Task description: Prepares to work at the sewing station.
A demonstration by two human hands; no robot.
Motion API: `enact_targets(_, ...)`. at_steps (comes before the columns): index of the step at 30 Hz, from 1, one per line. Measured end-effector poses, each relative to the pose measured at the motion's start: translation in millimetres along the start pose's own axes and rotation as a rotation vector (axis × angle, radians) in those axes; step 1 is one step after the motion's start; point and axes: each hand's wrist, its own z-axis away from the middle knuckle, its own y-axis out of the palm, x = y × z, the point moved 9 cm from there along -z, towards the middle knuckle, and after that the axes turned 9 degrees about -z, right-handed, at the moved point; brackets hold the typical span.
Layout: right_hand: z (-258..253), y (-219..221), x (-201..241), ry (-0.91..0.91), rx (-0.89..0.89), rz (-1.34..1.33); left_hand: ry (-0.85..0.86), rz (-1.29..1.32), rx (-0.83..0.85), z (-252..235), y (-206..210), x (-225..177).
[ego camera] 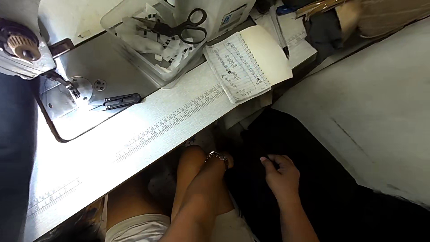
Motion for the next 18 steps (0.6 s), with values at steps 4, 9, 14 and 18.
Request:
enact_targets(4, 4.6, -4.6, -1.9, -0.019, -0.034, -0.061, -0.014, -0.048, 0.047, -4.3, -0.8, 0.8)
enact_targets(9, 4.7, -8.8, -8.6, -0.028, -0.049, -0.103, -0.042, 0.089, -0.045, -13.4, -12.5, 7.8)
enact_targets(14, 10.6, -7.2, -1.7, -0.061, -0.117, -0.166, 0.131, 0.648, -0.261, -19.5, -38.1, 19.1)
enact_targets(18, 13.5, 0.7, 15.9, -0.221, -0.100, -0.077, 0.347, 0.979, -0.353, -6.5, -46.9, 13.8)
